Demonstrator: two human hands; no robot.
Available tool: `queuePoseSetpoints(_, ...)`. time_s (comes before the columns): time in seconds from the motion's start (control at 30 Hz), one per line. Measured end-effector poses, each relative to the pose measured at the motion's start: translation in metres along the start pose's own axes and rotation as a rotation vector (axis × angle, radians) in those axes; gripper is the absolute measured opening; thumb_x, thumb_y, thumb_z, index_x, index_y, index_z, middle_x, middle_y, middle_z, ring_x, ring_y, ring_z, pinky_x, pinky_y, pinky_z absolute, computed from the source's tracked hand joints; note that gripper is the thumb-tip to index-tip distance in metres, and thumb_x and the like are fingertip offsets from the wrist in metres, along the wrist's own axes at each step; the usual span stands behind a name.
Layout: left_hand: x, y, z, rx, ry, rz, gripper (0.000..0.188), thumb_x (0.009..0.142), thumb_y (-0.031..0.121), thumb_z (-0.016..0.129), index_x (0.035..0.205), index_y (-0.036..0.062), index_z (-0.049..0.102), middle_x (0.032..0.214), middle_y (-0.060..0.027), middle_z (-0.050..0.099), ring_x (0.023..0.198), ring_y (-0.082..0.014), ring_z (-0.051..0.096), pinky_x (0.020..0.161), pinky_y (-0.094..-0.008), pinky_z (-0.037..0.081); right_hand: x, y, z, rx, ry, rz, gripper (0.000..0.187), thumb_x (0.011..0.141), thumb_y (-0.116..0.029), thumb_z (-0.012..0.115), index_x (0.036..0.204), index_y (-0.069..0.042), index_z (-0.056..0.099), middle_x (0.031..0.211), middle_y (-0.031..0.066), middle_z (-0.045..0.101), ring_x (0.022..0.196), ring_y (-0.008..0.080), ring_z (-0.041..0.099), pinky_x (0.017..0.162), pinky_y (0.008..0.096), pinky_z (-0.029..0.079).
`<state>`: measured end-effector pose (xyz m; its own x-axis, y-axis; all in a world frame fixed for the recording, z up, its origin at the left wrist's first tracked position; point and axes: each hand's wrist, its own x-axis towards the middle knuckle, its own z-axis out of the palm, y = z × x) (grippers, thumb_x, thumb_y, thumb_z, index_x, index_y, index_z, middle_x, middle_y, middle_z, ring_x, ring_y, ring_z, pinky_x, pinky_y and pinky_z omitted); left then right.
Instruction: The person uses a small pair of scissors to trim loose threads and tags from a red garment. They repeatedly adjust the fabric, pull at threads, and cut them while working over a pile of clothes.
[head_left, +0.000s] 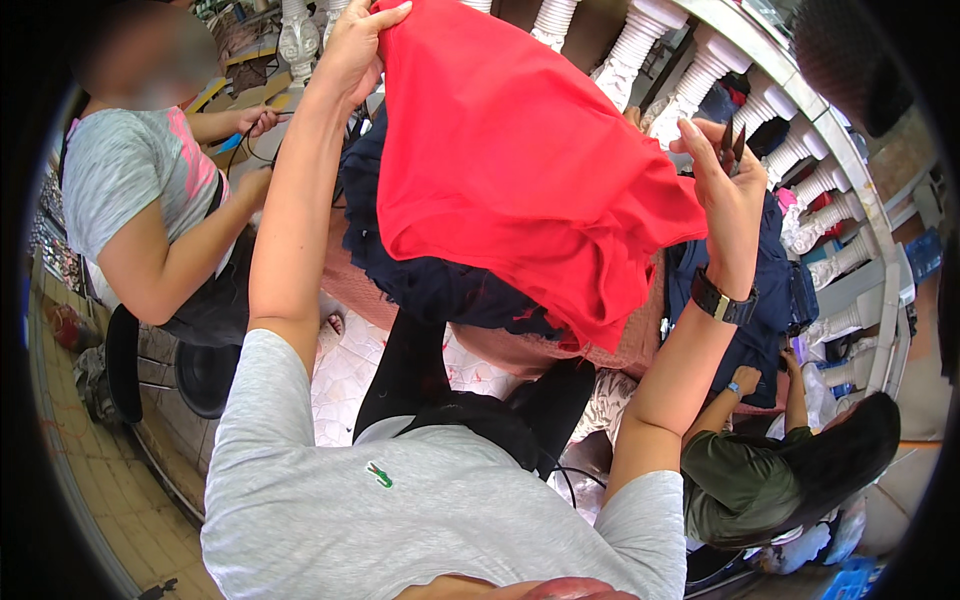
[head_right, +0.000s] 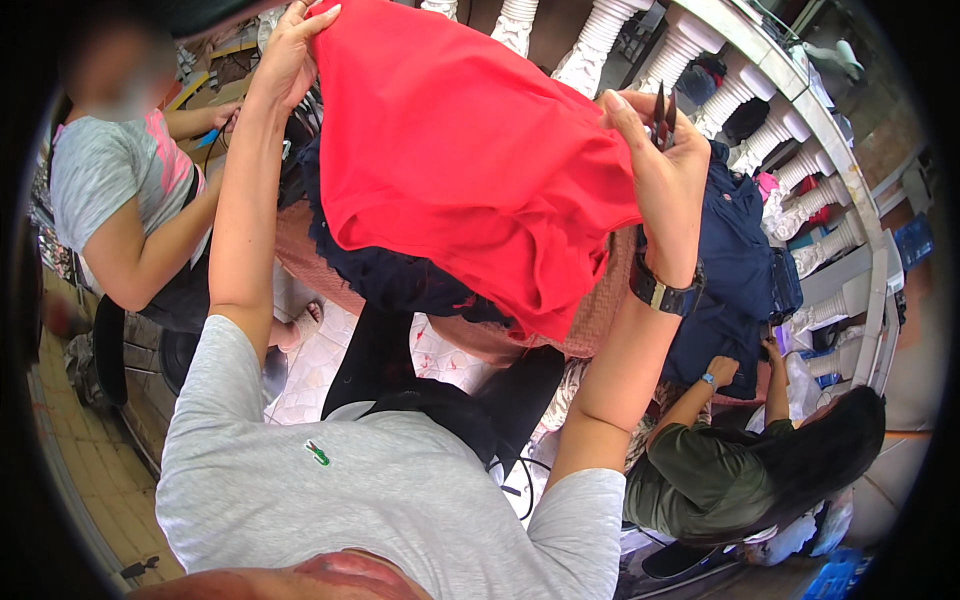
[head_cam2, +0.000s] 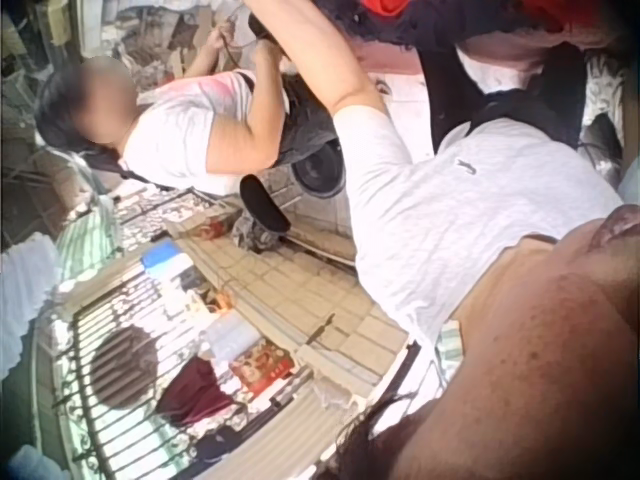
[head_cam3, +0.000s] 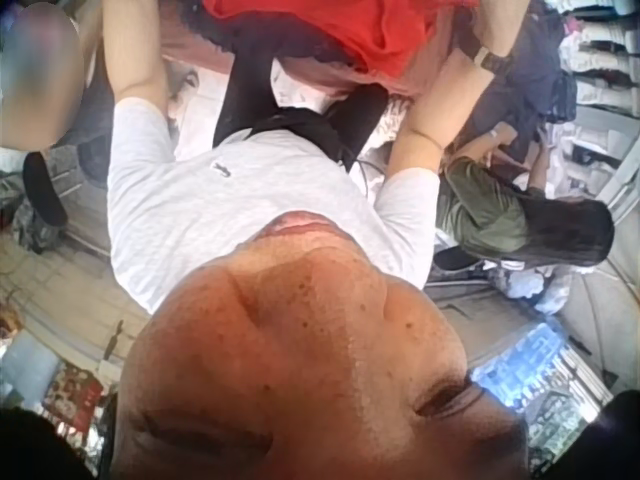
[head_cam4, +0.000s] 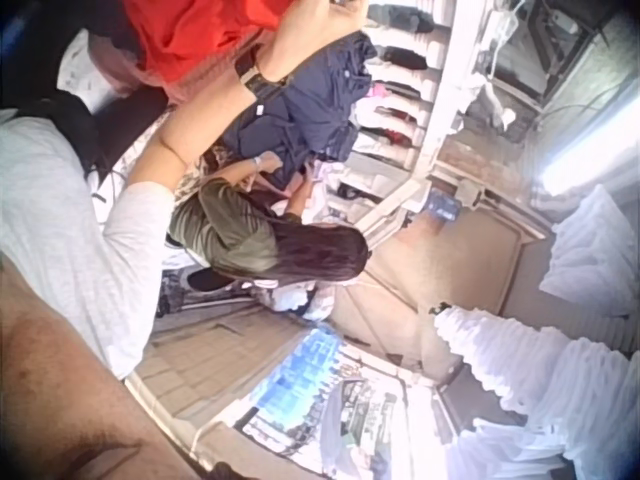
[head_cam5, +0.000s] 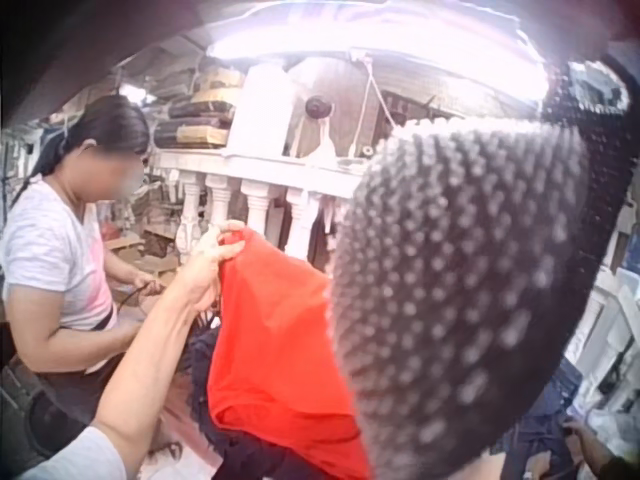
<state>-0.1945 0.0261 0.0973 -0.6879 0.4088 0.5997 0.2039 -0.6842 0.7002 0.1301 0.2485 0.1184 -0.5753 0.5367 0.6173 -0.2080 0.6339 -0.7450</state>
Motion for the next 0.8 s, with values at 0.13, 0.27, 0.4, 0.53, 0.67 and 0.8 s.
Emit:
queuePoseSetpoints(0.13, -0.013, 0.023, 0.013, 0.077, -0.118, 0.027, 0.033, 0.092, 0.004, 0.066, 0.123, 0.0052, 0.055, 0.11, -0.006, 0.065, 0.104, -0.0163, 0.063, 0.095, -0.0316, 0.05, 0.008, -0.005, 0.019, -0.099, -0.022, -0.17, 0.023, 0.089, -0.016, 0.079, 0.103, 0.001, 0.074, 0.083, 0.001, 0.071, 0.075, 0.0056, 0.061, 0.072, 0.0223, 0.047)
queuePoseSetpoints(0.27, -0.047, 0.056, 0.086, 0.364, -0.415, 0.206, 0.028, 0.093, 0.008, 0.067, 0.119, 0.004, 0.058, 0.112, -0.0071, 0.066, 0.105, -0.0158, 0.063, 0.096, -0.03, 0.048, 0.029, -0.063, 0.058, 0.035, -0.167, -0.456, 0.027, 0.086, -0.022, 0.082, 0.096, 0.002, 0.075, 0.079, 0.0, 0.069, 0.068, 0.0082, 0.057, 0.063, 0.0266, 0.046)
queuePoseSetpoints(0.4, -0.075, 0.071, 0.11, 0.748, -0.235, 0.608, 0.032, 0.087, 0.018, 0.076, 0.112, 0.0019, 0.063, 0.102, -0.0064, 0.067, 0.095, -0.0154, 0.062, 0.09, -0.0314, 0.048, 0.056, -0.077, 0.095, -0.045, -0.227, -0.528, 0.028, 0.087, -0.025, 0.082, 0.096, 0.001, 0.075, 0.078, -0.0003, 0.069, 0.067, 0.0078, 0.056, 0.061, 0.0264, 0.045)
queuePoseSetpoints(0.53, -0.102, 0.042, 0.102, 0.977, -0.159, 0.427, 0.045, 0.079, 0.029, 0.088, 0.106, -0.0009, 0.068, 0.092, -0.0059, 0.067, 0.084, -0.015, 0.06, 0.084, -0.0343, 0.049, 0.074, -0.076, 0.087, -0.1, -0.116, -0.541, 0.029, 0.087, -0.027, 0.081, 0.095, 0.0, 0.075, 0.077, -0.0007, 0.068, 0.065, 0.0074, 0.055, 0.06, 0.0262, 0.044)
queuePoseSetpoints(0.67, -0.105, 0.031, 0.079, 0.901, -0.381, -0.005, 0.044, 0.088, 0.032, 0.077, 0.114, -0.0021, 0.067, 0.096, -0.0069, 0.07, 0.093, -0.0158, 0.065, 0.085, -0.0308, 0.05, 0.087, -0.08, 0.053, -0.12, 0.065, -0.584, 0.03, 0.087, -0.029, 0.081, 0.095, -0.001, 0.075, 0.077, -0.001, 0.068, 0.064, 0.007, 0.054, 0.058, 0.026, 0.042)
queuePoseSetpoints(0.8, -0.036, 0.062, 0.05, 0.499, -0.065, 0.194, 0.026, 0.094, 0.018, 0.067, 0.117, 0.0039, 0.067, 0.108, -0.0047, 0.069, 0.098, -0.0144, 0.065, 0.088, -0.0309, 0.05, 0.091, -0.104, -0.004, -0.221, 0.293, -0.65, 0.031, 0.087, -0.031, 0.08, 0.095, -0.002, 0.075, 0.076, -0.0013, 0.068, 0.062, 0.0066, 0.053, 0.056, 0.0258, 0.041)
